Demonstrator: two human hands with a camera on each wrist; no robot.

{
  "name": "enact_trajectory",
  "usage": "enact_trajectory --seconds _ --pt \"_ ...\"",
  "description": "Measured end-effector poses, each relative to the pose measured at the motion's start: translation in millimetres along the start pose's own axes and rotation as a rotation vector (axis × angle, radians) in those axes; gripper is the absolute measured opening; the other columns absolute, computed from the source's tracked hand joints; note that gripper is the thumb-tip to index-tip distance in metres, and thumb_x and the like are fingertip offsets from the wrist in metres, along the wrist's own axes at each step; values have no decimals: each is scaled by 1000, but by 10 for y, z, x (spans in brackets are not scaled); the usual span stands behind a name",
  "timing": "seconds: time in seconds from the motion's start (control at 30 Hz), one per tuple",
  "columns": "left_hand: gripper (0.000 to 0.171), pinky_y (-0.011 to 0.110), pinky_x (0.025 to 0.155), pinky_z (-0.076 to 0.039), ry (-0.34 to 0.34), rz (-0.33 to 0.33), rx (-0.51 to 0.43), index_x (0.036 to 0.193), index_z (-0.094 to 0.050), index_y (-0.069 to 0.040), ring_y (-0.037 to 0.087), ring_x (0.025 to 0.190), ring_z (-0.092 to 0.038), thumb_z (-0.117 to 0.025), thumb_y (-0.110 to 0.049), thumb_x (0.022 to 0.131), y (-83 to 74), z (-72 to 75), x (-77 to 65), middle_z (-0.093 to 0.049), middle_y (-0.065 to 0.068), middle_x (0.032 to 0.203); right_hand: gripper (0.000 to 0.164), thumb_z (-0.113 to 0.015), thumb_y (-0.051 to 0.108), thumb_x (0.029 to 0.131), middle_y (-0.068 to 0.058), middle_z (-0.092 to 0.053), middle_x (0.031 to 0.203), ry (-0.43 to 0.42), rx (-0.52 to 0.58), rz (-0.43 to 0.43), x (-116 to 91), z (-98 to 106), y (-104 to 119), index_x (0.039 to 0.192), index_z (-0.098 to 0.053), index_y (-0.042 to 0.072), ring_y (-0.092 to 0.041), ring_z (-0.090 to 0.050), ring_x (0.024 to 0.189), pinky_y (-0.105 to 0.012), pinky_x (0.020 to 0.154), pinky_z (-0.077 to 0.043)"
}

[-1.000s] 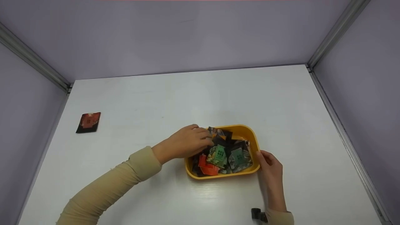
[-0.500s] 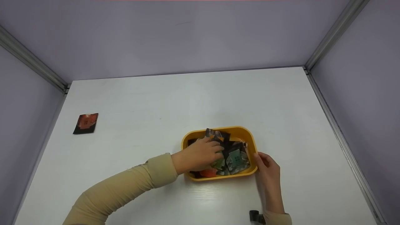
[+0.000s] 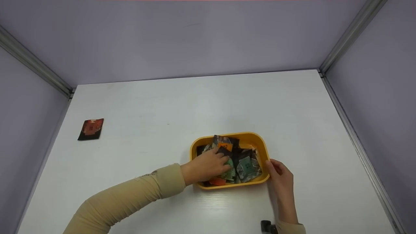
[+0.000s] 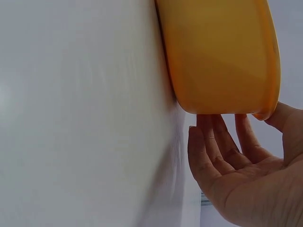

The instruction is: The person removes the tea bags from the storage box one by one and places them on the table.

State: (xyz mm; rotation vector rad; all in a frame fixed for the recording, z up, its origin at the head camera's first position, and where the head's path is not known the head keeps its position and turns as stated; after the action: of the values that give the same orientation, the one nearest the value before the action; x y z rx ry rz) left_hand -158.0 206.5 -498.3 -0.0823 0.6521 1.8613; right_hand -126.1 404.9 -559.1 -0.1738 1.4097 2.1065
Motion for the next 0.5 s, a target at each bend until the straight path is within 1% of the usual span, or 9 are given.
enact_trajectory --seconds 0.1,0.2,0.27,0.37,0.43,0.5 --pt "34 33 100 -44 36 1 37 136 -53 -32 13 110 -59 -56 -28 102 -34 -29 -3 -59 -7 128 77 -50 60 95 -18 -47 144 -7 -2 13 8 -13 13 146 -45 2 -24 -49 120 -8 78 -46" --pt "37 35 103 -42 63 5 73 140 -50 -31 15 116 -56 -53 -29 104 -68 -31 -3 -56 -5 134 77 -50 60 95 -19 -47 144 -8 -1 6 8 -19 13 146 -44 2 -24 -49 120 -8 78 -46" --pt "38 36 106 -40 73 8 64 143 -50 -30 15 120 -55 -50 -32 105 -86 -21 -9 -55 -4 137 77 -50 60 95 -18 -47 144 -7 1 1 5 -17 12 146 -44 2 -25 -49 120 -8 78 -46" --pt "41 37 108 -39 88 13 20 145 -50 -31 17 124 -53 -45 -40 105 -97 2 -41 -55 -3 139 79 -51 61 94 -18 -47 144 -1 -2 -5 -3 -10 11 147 -44 3 -25 -49 121 -8 78 -46" --pt "42 38 108 -39 88 14 -10 144 -51 -31 17 123 -54 -43 -44 105 -100 30 -72 -57 -2 137 80 -52 62 93 -17 -47 145 2 -11 -9 -8 -2 6 147 -43 4 -25 -48 121 -8 78 -46" --pt "40 38 106 -40 76 14 -30 141 -54 -31 18 118 -57 -42 -44 105 -99 66 -101 -60 -2 132 81 -52 63 92 -17 -46 145 3 -18 -18 -13 7 -4 147 -44 5 -25 -48 121 -7 78 -46"
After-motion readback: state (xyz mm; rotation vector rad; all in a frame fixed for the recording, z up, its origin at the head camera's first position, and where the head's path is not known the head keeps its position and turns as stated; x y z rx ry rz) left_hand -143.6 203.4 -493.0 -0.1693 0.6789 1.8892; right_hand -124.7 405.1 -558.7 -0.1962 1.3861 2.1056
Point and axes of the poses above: each hand's wrist, its own x-axis towards the middle knuckle, its own z-axis out of the back of the hand, y = z × x, the point moved 9 cm from there along x, towards the middle knuckle
